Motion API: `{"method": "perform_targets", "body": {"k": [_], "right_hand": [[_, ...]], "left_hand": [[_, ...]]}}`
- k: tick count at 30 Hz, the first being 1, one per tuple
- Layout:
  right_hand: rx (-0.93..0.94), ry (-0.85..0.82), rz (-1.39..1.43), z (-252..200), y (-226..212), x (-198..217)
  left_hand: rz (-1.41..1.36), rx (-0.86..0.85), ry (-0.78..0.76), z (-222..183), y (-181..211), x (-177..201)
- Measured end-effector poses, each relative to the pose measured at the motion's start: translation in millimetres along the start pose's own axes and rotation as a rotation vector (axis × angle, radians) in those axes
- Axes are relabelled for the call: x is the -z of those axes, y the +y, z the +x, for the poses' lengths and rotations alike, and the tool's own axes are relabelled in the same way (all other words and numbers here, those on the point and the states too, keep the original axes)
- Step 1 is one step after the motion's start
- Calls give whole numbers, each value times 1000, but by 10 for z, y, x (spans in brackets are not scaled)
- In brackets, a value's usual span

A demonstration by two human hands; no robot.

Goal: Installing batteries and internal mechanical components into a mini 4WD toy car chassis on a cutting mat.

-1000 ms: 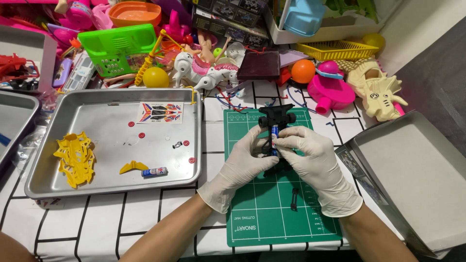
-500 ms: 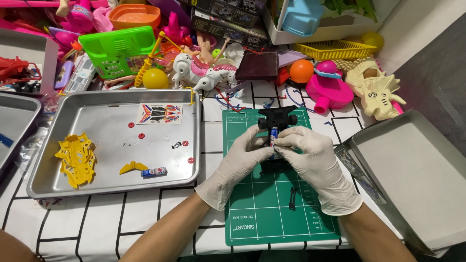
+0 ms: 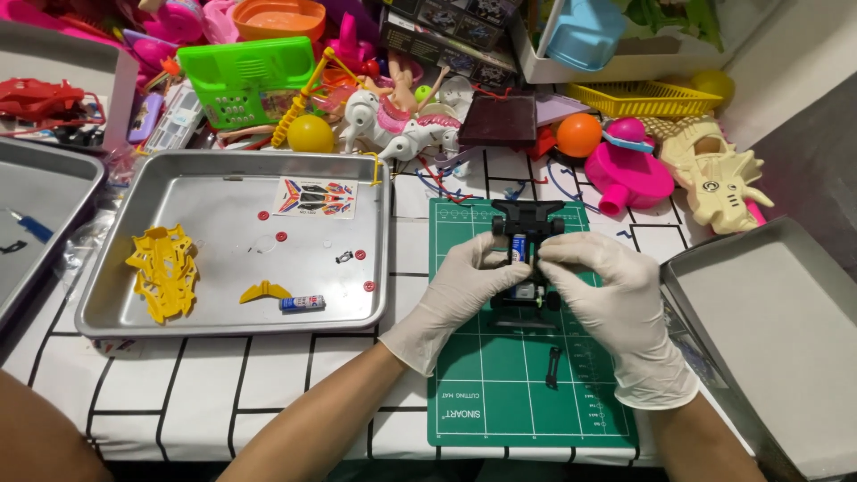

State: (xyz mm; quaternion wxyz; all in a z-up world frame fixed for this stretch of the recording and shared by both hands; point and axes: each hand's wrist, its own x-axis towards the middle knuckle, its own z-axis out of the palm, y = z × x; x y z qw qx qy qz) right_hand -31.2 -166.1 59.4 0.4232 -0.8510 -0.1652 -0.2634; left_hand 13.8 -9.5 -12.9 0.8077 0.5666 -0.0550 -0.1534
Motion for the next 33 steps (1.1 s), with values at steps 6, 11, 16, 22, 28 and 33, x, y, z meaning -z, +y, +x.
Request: {"method": "perform_targets", "body": {"k": [6, 11, 16, 22, 28, 33], "right_hand": [[136, 18, -1, -3, -205, -38], [489, -221, -113, 73, -545, -519], [104, -359, -892, -322, -90, -2376], [120, -927, -513, 375, -1133, -2054], [114, -994, -719, 397, -960, -2256], [125, -560, 68, 419, -978, -1591]], "left_hand": [[-62, -52, 7, -103, 6, 21], [468, 91, 115, 157, -515, 234], [245, 170, 126, 268, -547, 137], [-144, 17, 38, 370, -501, 171], [6, 14, 32, 560, -685, 183], [-81, 34, 72, 368, -413, 135]]}}
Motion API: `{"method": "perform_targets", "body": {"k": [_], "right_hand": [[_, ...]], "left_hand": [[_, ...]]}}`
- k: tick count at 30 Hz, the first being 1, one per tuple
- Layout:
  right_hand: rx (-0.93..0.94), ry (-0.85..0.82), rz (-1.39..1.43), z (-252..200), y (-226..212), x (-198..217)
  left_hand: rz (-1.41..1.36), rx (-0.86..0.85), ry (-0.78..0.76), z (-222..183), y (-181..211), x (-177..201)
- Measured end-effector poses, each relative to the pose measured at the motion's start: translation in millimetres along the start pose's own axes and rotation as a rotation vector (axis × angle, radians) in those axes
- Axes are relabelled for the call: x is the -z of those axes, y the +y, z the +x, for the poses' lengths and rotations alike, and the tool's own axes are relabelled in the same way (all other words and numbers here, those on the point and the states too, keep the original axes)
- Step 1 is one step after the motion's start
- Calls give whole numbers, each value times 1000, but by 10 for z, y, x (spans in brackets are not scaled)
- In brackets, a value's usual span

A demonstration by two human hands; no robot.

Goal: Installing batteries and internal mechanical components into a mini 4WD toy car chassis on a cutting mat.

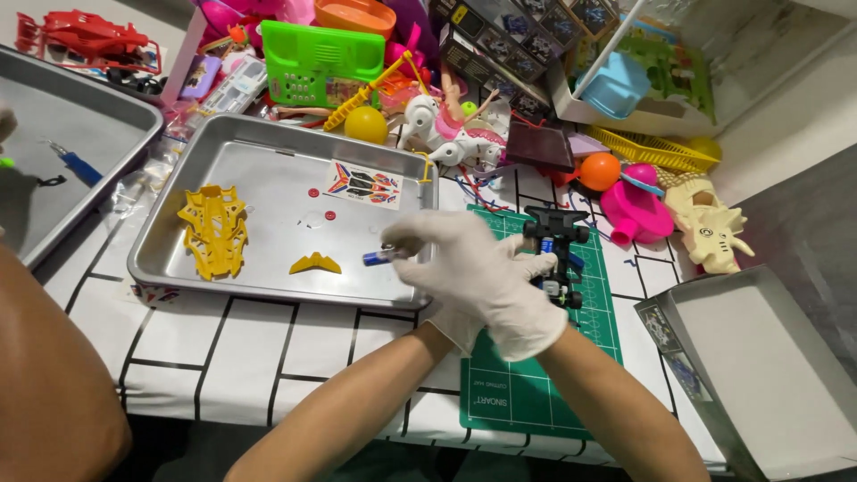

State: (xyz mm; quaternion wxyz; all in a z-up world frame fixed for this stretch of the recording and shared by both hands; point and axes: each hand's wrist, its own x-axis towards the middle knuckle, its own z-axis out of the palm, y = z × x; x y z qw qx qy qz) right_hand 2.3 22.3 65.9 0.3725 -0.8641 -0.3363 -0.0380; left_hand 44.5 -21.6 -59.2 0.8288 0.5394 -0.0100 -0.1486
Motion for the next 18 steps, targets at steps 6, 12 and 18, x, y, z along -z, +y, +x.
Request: {"method": "perform_targets", "body": {"k": [6, 12, 18], "right_hand": [[-304, 396, 372, -612, -94, 1228], [-271, 616, 528, -1197, 939, 1580], [-451, 657, 592, -1238, 1101, 1414]], "left_hand": [[26, -13, -1, -336, 358, -43], [46, 5, -85, -481, 592, -25], [77, 30, 45, -505, 608, -146]]}}
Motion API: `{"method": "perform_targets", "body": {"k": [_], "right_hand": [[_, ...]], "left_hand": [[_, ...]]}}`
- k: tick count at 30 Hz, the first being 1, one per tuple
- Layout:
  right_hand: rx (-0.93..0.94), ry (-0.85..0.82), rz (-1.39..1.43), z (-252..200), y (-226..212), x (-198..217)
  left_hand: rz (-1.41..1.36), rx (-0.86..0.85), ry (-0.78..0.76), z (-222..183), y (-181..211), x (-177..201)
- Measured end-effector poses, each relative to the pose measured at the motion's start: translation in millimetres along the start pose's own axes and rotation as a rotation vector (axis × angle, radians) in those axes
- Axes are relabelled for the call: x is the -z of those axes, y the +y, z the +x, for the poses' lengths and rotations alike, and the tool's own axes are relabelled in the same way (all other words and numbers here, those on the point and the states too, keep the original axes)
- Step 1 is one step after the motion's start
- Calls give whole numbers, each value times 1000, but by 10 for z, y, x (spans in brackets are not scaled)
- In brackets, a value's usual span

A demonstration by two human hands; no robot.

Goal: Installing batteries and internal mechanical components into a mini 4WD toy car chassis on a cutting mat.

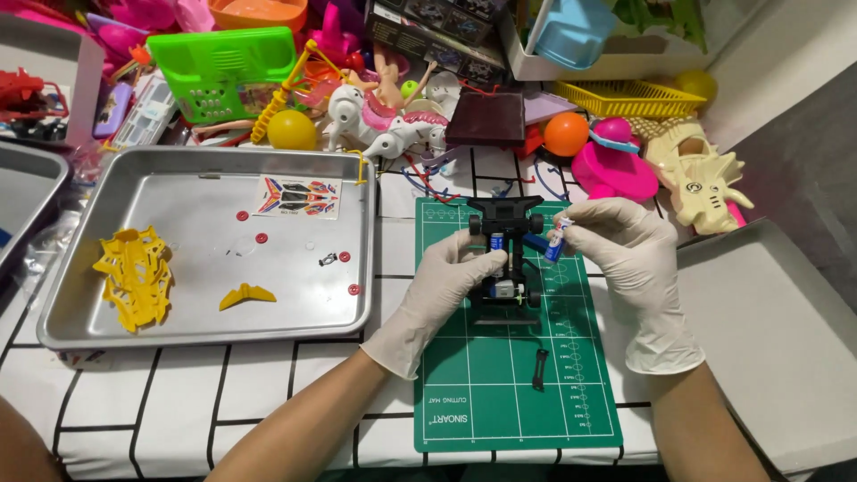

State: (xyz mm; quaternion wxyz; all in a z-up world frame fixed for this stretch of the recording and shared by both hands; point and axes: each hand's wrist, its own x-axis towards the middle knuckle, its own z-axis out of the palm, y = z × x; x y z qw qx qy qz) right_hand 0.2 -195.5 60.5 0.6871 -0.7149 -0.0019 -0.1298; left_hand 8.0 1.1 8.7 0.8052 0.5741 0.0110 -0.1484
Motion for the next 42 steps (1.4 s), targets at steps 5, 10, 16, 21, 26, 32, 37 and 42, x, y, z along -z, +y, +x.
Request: {"method": "perform_targets", "body": {"k": [5, 10, 16, 21, 26, 32, 37, 42], "right_hand": [[-53, -7, -49, -49, 93, 18], [6, -16, -116, -117, 105, -97], [167, -87, -268, -153, -21, -88], [133, -233, -209, -159, 5, -22], [187, -240, -232, -146, 36, -12], [364, -155, -385, -154, 146, -60], [390, -119, -427, -164, 122, -86], [381, -141, -345, -218, -102, -114]], "left_hand": [[-20, 40, 7, 0, 74, -58], [-14, 40, 13, -27, 112, -60], [13, 6, 5, 19, 27, -19], [-8, -7, 21, 43, -19, -15], [-13, -20, 10, 51, -59, -3], [-7, -32, 12, 36, -42, -34], [0, -27, 12, 14, -23, -27], [-48, 26, 60, 43, -80, 9]]}}
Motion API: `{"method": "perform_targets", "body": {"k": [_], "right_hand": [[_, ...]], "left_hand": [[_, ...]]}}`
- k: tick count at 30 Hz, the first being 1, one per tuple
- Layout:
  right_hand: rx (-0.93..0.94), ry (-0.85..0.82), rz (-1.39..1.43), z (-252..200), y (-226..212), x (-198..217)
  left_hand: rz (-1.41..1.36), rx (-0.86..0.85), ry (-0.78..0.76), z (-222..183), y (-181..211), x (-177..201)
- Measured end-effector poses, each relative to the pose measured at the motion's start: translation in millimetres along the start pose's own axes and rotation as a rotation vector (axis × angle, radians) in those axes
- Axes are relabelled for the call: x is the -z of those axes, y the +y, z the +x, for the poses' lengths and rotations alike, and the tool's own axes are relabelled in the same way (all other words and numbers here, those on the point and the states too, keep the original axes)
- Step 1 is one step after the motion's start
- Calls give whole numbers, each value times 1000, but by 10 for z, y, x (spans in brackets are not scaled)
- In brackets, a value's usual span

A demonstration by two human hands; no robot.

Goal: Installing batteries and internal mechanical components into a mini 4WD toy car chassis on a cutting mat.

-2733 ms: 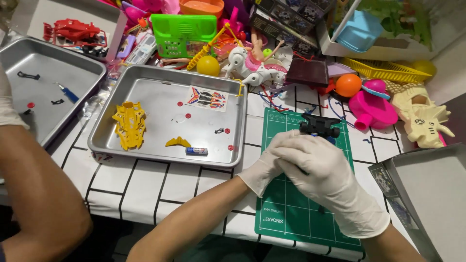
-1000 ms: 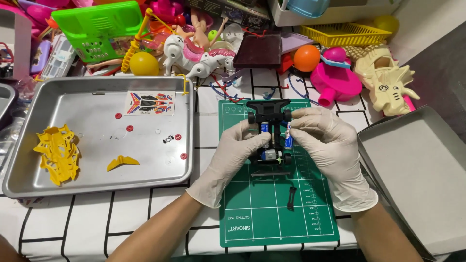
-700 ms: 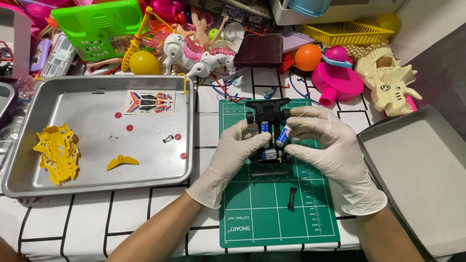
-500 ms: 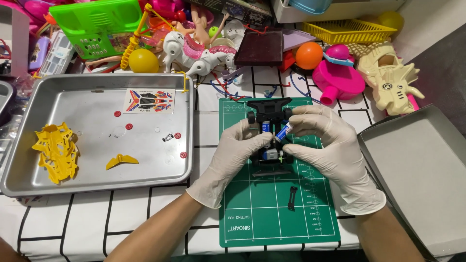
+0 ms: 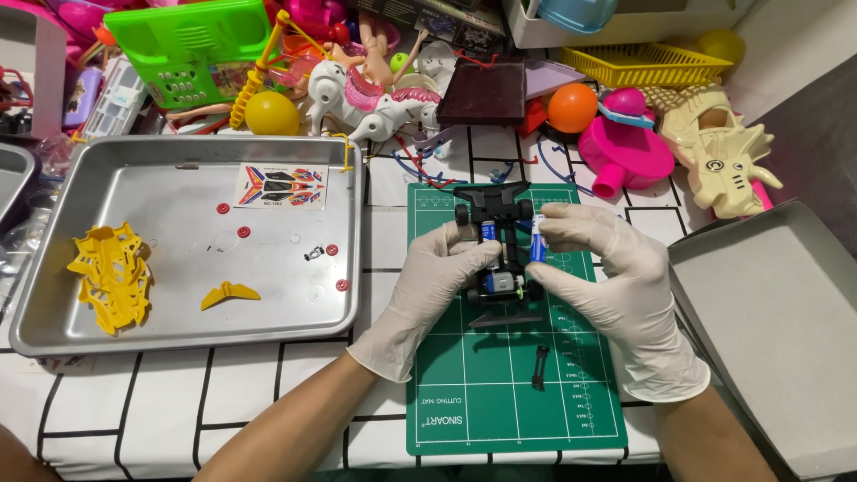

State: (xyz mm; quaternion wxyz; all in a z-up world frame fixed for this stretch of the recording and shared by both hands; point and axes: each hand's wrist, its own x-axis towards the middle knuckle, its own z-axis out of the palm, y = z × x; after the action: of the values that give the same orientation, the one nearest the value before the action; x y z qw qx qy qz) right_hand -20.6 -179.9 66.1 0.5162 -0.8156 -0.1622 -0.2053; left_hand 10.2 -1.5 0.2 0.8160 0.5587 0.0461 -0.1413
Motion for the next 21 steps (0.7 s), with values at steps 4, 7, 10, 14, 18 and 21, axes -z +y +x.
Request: {"method": "perform_targets", "body": {"k": [4, 7, 10, 14, 18, 21], "right_hand": [[72, -67, -76, -57, 78, -68], [126, -111, -122, -74, 164, -102], [171, -133, -170, -85, 216, -116], [178, -131, -155, -68, 233, -120], [172, -125, -187, -53, 212, -107], [143, -121, -199, -48, 148, -114]], "left_hand": [[9, -6, -9, -49, 77, -33], [37, -51, -40, 6, -31, -31], [55, -62, -35, 6, -28, -34], [63, -80, -38, 11, -37, -41], [62, -104, -42, 12, -60, -36], [76, -120, -35, 8, -40, -52]]}}
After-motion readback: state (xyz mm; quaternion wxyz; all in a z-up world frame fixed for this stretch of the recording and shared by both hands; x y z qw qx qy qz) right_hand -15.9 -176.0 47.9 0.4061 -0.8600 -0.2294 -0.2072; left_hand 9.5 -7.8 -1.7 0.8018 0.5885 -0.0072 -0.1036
